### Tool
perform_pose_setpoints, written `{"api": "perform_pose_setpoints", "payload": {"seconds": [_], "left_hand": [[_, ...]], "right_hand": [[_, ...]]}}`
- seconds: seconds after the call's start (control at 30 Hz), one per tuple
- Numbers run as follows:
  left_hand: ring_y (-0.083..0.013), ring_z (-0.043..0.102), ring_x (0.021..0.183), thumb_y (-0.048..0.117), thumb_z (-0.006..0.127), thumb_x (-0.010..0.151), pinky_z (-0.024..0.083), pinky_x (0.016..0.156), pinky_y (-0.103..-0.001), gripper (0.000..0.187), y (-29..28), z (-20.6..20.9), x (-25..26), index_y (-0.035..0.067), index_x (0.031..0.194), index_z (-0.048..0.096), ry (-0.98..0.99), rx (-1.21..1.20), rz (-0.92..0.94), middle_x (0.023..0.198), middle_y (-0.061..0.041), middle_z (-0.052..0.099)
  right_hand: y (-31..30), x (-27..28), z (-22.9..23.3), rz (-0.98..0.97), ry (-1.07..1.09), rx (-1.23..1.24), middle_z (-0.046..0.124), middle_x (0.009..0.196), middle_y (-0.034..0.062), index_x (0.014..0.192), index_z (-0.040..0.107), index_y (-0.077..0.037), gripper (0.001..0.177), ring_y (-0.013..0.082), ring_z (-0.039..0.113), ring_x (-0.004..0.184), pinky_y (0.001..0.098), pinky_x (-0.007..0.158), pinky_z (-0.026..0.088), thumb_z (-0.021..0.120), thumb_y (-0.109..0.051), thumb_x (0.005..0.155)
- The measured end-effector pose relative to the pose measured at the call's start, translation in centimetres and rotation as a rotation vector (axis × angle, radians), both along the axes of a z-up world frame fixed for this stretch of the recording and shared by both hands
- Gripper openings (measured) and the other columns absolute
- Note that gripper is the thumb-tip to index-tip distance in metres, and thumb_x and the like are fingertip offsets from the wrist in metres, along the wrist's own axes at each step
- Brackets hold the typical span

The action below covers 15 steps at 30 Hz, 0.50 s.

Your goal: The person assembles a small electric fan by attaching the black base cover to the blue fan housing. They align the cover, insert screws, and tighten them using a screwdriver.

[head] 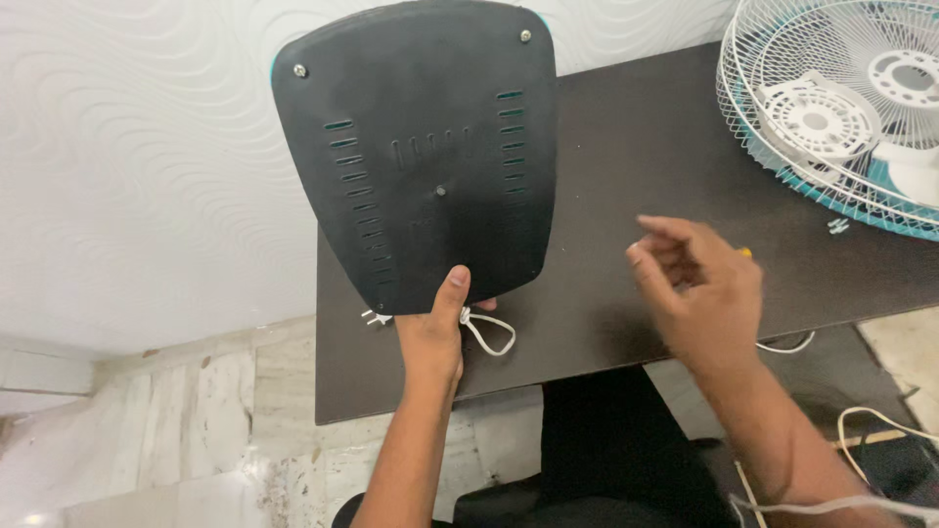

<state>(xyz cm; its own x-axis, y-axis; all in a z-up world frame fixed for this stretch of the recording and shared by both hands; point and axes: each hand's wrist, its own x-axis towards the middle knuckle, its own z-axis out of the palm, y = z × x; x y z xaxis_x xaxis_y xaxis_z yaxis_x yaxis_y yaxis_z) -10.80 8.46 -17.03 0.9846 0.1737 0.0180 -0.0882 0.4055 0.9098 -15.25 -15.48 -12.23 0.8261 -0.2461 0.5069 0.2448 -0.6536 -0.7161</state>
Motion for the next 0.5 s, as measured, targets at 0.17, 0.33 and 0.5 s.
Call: {"api": "perform_pose_setpoints", "payload": {"seconds": [0.17, 0.33, 0.5], "left_hand": [[-0.0241, 0.071, 0.087, 0.031, 0.079, 0.086, 0.065, 0.061, -0.038, 0.056, 0.2, 0.2, -0.3, -0.004, 0.125, 0.058, -0.083, -0.003, -0.007, 0.11, -0.014, 0.064], [-0.0237, 0.071, 0.089, 0.032, 0.078, 0.087, 0.066, 0.061, -0.038, 0.056, 0.2, 0.6, -0.4, -0.003, 0.125, 0.057, -0.106, -0.011, 0.017, 0.109, -0.014, 0.064], [-0.0235, 0.071, 0.086, 0.03, 0.078, 0.088, 0.065, 0.061, -0.037, 0.053, -0.1, 0.5, -0.5, -0.004, 0.124, 0.058, -0.137, -0.008, 0.03, 0.107, -0.014, 0.066]], "right_hand": [[4.5, -1.5, 1.0, 0.174, -0.078, -0.011, 0.075, 0.098, 0.0097, 0.114, 0.075, -0.002, 0.018, 0.0149, 0.072, 0.084, 0.0262, 0.072, 0.056, 0.071, -0.009, 0.098], [6.6, -1.7, 0.6, 0.183, -0.064, 0.172, 0.079, 0.1, 0.0075, 0.107, 0.075, -0.003, 0.015, 0.0125, 0.077, 0.087, 0.024, 0.077, 0.06, 0.076, -0.011, 0.095], [7.1, -0.7, -0.2, 0.214, -0.159, 0.111, 0.076, 0.095, 0.008, 0.099, 0.077, -0.003, 0.012, 0.0142, 0.073, 0.081, 0.025, 0.071, 0.057, 0.08, -0.011, 0.089]]}}
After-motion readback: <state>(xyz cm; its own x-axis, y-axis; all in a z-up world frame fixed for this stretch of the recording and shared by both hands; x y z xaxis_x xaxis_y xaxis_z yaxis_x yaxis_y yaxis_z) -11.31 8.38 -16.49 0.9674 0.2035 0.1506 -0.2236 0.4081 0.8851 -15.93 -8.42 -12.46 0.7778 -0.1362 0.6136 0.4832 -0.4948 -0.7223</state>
